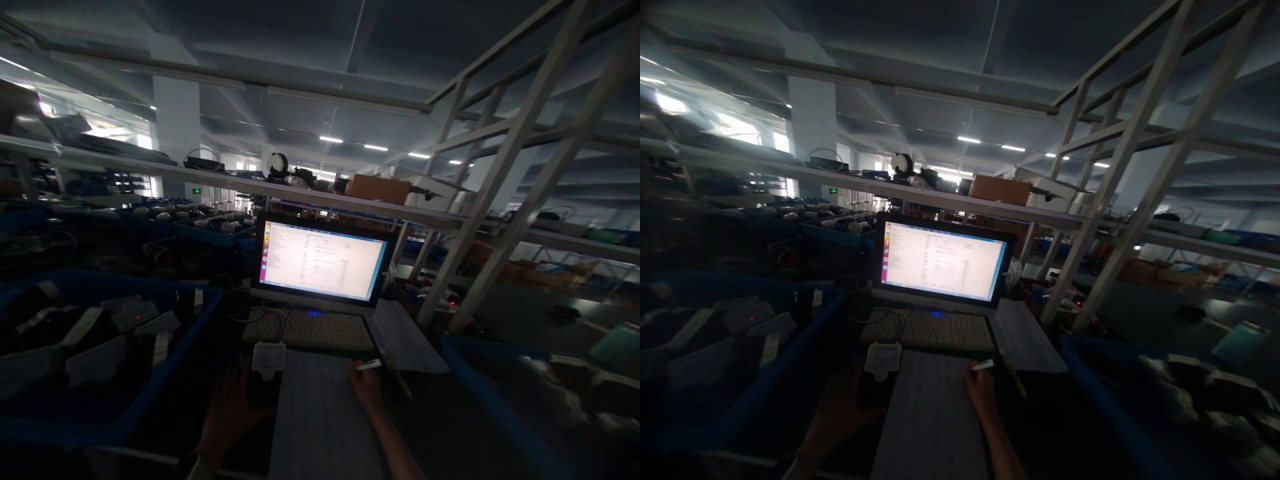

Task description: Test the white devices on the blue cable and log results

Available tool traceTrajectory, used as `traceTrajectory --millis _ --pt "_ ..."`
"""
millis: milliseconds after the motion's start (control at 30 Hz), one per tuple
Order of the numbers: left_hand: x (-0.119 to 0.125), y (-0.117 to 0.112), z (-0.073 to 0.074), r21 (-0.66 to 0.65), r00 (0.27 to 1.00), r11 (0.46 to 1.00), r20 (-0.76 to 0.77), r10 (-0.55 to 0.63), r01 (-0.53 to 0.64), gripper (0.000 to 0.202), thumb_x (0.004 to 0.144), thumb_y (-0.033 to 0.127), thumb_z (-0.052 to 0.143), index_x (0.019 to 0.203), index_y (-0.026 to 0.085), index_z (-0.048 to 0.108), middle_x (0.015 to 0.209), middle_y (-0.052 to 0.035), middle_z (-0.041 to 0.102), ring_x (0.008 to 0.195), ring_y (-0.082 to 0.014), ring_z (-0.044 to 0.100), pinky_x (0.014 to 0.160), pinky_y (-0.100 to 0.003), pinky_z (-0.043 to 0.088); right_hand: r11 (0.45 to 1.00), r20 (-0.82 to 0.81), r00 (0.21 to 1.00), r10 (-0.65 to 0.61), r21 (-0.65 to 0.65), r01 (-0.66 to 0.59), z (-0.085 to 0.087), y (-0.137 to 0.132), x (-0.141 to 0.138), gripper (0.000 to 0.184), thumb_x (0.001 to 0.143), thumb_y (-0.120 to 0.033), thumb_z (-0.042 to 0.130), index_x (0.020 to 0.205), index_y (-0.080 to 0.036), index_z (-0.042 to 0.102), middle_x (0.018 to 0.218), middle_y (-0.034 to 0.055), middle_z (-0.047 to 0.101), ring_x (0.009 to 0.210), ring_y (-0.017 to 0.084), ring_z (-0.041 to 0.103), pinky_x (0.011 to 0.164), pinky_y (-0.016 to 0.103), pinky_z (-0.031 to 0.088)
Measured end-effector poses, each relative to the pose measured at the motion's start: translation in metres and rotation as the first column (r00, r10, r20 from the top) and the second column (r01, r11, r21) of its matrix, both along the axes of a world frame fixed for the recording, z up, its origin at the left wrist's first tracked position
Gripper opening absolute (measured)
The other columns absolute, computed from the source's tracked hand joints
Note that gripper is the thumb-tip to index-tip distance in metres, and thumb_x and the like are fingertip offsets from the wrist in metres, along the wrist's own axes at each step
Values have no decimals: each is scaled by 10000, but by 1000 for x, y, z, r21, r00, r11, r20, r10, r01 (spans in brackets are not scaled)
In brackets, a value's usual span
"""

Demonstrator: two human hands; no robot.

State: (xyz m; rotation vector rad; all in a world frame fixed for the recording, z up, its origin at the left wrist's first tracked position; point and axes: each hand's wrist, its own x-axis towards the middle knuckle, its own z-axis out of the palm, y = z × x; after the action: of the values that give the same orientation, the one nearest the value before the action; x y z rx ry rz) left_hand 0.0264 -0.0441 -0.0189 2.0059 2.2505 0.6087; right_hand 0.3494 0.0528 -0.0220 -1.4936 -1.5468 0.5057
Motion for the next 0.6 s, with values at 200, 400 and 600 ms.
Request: traceTrajectory --millis 200,400,600 --pt "1 -1 4 7 1000 1000 10 10 -10 1056 596 680 600 1419 90 302 1447 -232 372 1367 -363 298 1113 -517 199 1000 41 999 3 12 -4 1 0 0 384 686 -581 418 643 -238 585 583 47 624 631 244 624 639 344 474" --pt "2 -2 9 -77 1000 997 14 10 -9 1063 610 674 589 1430 72 280 1479 -217 318 1391 -353 240 1135 -500 167 1000 29 1000 -6 28 6 1 -1 -2 361 673 -570 437 606 -242 573 536 28 596 583 231 607 614 338 473" --pt "3 -3 11 -57 1000 998 25 5 -4 1042 621 654 586 1430 75 277 1481 -212 314 1390 -349 243 1135 -499 177 999 -34 999 -32 36 34 4 2 1 453 644 -670 468 617 -236 596 577 54 629 621 248 628 638 360 505"
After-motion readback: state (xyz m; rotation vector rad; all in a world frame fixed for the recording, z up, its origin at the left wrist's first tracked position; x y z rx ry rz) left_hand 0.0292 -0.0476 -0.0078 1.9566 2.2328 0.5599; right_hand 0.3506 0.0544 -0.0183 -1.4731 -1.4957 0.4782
